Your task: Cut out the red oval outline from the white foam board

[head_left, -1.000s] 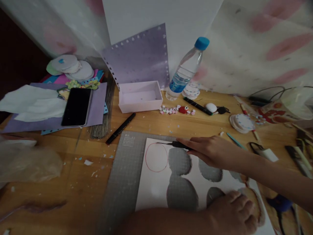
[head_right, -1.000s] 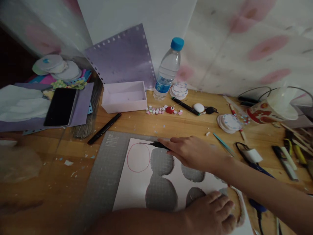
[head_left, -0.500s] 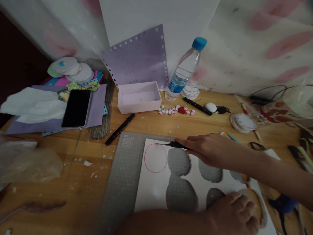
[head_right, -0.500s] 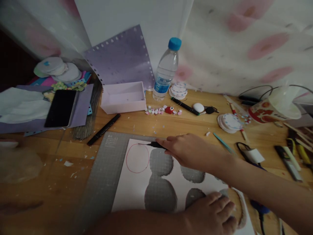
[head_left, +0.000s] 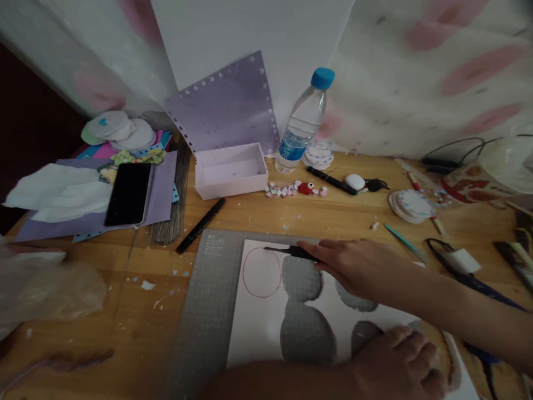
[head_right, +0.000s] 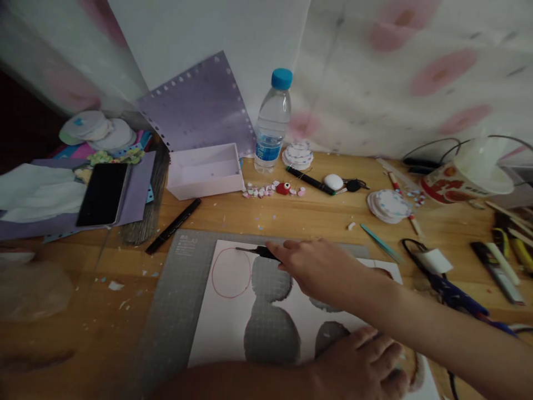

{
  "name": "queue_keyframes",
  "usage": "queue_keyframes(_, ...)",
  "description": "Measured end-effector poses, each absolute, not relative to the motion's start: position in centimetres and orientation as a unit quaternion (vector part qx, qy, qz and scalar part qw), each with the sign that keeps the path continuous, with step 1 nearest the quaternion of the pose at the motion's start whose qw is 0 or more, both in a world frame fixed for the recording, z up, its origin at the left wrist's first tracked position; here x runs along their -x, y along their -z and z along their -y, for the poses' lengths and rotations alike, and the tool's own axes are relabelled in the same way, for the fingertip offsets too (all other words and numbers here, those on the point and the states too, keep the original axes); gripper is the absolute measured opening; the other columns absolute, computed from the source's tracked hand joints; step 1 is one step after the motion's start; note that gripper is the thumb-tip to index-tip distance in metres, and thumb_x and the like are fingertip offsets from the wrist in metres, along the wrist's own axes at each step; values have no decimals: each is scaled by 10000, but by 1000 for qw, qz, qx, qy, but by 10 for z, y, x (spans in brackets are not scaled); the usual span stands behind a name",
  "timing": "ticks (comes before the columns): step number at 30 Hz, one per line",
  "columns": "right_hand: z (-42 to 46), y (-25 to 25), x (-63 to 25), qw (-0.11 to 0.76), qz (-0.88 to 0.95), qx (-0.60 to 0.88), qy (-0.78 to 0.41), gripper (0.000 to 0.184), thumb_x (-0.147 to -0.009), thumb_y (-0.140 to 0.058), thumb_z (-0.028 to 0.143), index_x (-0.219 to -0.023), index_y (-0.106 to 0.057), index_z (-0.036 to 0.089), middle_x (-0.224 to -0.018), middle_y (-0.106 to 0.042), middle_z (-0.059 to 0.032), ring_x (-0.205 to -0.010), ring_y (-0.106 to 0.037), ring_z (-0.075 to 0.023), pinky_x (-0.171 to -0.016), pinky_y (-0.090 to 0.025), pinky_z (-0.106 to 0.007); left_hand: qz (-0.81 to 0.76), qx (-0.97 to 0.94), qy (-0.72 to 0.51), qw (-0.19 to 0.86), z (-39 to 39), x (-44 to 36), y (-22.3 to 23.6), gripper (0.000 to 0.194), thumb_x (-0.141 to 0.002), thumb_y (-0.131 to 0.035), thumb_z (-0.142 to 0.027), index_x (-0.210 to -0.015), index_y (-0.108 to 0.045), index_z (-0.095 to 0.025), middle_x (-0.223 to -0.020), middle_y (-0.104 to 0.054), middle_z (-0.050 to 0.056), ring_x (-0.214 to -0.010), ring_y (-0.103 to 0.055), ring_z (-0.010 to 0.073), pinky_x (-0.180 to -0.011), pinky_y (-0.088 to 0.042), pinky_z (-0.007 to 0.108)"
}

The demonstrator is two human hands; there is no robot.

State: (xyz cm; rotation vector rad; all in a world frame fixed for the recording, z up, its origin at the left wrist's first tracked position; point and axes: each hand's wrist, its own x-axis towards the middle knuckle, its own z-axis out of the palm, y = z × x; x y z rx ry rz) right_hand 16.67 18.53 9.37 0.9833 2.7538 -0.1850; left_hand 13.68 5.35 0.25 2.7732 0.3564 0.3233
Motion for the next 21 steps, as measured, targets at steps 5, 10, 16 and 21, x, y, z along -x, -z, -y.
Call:
queue_keyframes(5, -171, -92, -165, 104, -920, -373, 60, 443, -885, -568, 182, -1321, -492, 184, -875, -726, -14, -670, -696, -170, -496, -445, -276, -120, -971, -112, 173, -55, -135, -4, 599, -899, -333, -417, -1362, -476, -64, -1419, -436, 165, -1377, -319, 294, -1121, -149, 403)
queue_keyframes(10, -153, -87, -164, 96, -913, -396, 28, 500, -878, -533, 147, -1367, -429, 157, -932, -718, -28, -656, -694, -179, -483, -461, -304, -134, -971, -120, 158, -53, -134, -3, 608, -898, -288, -420, -1395, -468, -120, -1427, -460, 95, -1389, -310, 271, -1117, -210, 406)
queue_keyframes(16, -146, -83, -164, 100, -905, -414, 18, 508, -877, -512, 140, -1374, -415, 173, -890, -706, -11, -607, -684, -181, -423, -415, -315, -152, -973, -139, 103, -54, -131, -10, 582, -869, -336, -421, -1356, -539, -177, -1420, -489, 65, -1409, -277, 294, -1143, -230, 443)
queue_keyframes(21, -147, -90, -169, 74, -914, -398, 30, 509, -893, -535, 209, -1384, -413, 163, -886, -706, -13, -592, -669, -173, -464, -443, -311, -157, -969, -149, 117, -53, -132, -8, 549, -874, -344, -412, -1307, -591, -181, -1382, -526, 63, -1376, -336, 280, -1131, -258, 419)
